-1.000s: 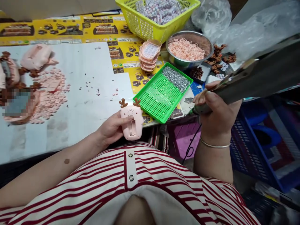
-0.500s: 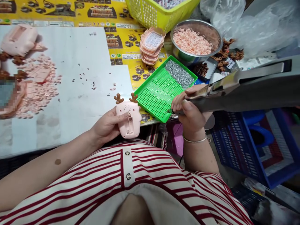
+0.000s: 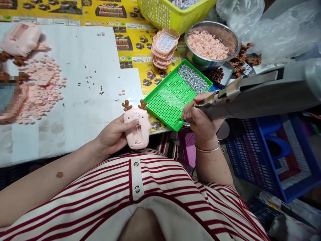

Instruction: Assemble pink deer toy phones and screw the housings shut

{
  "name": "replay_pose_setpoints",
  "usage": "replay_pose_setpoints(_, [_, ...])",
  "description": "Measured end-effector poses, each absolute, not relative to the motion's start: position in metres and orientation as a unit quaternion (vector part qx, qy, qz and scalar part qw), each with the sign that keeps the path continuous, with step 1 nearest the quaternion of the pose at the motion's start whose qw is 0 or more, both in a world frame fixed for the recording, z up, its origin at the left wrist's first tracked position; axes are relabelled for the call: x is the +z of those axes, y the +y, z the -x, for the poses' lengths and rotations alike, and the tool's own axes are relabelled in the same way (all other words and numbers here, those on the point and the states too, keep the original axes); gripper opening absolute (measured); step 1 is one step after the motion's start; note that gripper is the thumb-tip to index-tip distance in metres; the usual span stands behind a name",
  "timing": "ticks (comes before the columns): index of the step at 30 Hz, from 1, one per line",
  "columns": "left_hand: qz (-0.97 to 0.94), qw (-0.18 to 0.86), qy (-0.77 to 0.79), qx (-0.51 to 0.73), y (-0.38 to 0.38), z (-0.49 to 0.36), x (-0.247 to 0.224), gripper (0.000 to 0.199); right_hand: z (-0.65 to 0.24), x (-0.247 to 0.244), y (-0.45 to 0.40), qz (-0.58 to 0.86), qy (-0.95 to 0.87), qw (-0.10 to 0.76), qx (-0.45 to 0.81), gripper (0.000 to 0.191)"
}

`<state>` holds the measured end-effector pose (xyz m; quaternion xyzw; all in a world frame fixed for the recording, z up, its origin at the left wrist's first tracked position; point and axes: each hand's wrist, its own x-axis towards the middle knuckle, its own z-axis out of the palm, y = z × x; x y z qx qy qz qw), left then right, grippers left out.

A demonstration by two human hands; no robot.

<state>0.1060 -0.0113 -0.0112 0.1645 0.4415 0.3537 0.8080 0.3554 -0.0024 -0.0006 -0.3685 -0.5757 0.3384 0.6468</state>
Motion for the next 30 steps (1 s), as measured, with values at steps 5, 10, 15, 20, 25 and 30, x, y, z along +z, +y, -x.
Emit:
replay_pose_setpoints(5, [-0.156,0.796,0.479,0.337,-0.015,-0.104,-0.008,0.040,-0.341,0.018,-0.004,0.302,-0.564,0.703,0.311,0.021])
replay_pose_setpoints(10, [-0.176,0.795,0.479,0.328,-0.014,-0.107,-0.008,0.039,-0.311,0.040,-0.010,0.268,-0.562,0.720,0.307,0.020])
replay_pose_setpoints(15, [-0.192,0.806,0.454,0.328,-0.012,-0.110,-0.008,0.039,-0.287,0.035,-0.010,0.233,-0.584,0.706,0.325,0.025])
replay_pose_setpoints(20, [-0.210,0.812,0.437,0.324,-0.012,-0.109,-0.011,0.041,-0.277,0.023,-0.003,0.261,-0.583,0.686,0.350,0.030])
replay_pose_setpoints(25, [-0.207,0.825,0.423,0.312,-0.009,-0.108,-0.012,0.041,-0.274,0.007,0.004,0.290,-0.571,0.660,0.394,0.033])
replay_pose_setpoints(30, [-0.204,0.831,0.427,0.293,-0.004,-0.108,-0.010,0.044,-0.273,0.002,0.012,0.310,-0.598,0.607,0.423,0.033])
